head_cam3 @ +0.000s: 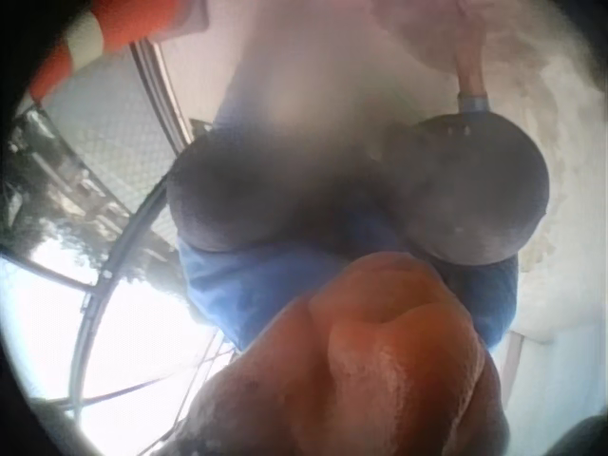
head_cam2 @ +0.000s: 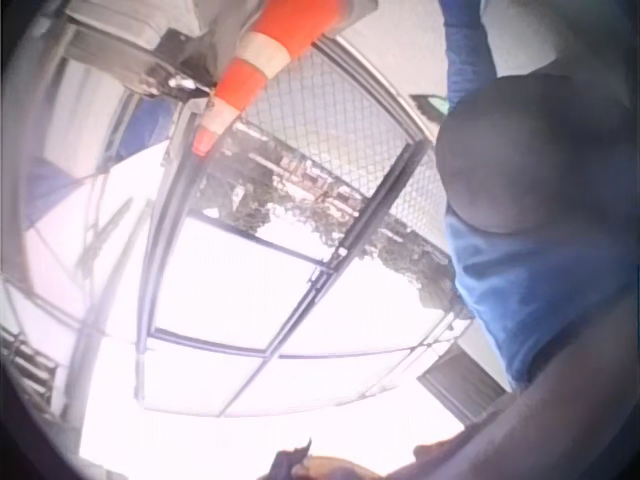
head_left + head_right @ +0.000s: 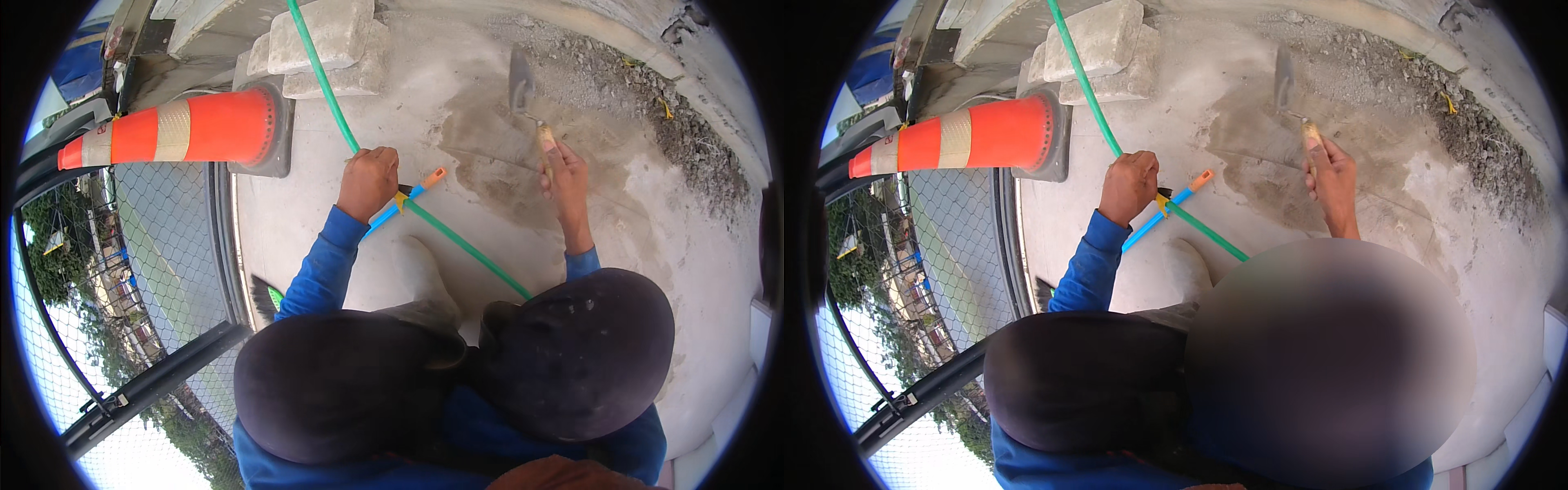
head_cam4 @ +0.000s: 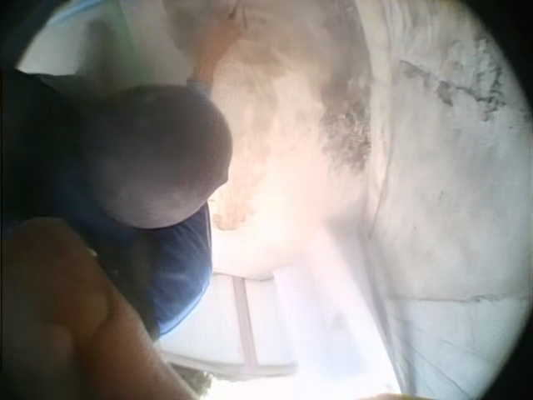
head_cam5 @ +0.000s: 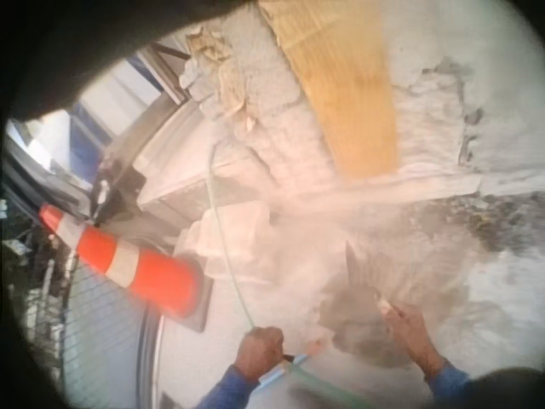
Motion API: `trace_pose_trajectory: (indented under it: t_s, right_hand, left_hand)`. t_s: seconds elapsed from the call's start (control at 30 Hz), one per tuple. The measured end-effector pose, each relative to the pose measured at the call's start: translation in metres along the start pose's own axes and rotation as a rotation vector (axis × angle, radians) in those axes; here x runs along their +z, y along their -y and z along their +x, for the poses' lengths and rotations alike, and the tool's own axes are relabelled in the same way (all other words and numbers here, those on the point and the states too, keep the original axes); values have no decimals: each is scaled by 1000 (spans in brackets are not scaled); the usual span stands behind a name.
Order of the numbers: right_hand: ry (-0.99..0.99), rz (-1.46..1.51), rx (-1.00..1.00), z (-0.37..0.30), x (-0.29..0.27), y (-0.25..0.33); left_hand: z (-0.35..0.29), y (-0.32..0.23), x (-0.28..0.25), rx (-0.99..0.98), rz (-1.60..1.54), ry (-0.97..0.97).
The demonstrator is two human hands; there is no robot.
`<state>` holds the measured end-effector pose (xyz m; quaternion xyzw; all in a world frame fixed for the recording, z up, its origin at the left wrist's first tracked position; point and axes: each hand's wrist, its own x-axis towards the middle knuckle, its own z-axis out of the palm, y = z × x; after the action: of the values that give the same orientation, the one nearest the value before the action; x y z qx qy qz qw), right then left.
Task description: The person secures a green hose to a blue pipe using yellow tape, then uses a trowel to scrape and smooth the concrete floor around the connection point.
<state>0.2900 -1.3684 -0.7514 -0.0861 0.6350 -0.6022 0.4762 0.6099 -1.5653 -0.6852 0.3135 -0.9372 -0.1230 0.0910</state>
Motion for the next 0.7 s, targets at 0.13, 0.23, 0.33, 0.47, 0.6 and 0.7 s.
trace_pose_trajectory:
  t_s: [0.13,0.23,0.33,0.47,0.6,0.7]
  right_hand:
    - [294,-179,108,15,59,-29]
    - [215,-151,61,35,36,-36]
    - [30,-77,67,30,-26,-19]
    - [-165,-130,-33,-3,-74,0]
    - [-280,-731,-475,-10,-106,7]
    - [-381,-1248,-799,-10,-118,34]
  left_hand:
    - [13,-5,8,-6,15,39]
    - [17,-5,11,19,26,35]
    - [7,-4,1,-15,34,48]
    - [7,2,5,-19,26,52]
    - [9,-3,3,-1,-8,29]
    - [12,-5,5,-6,-16,43]
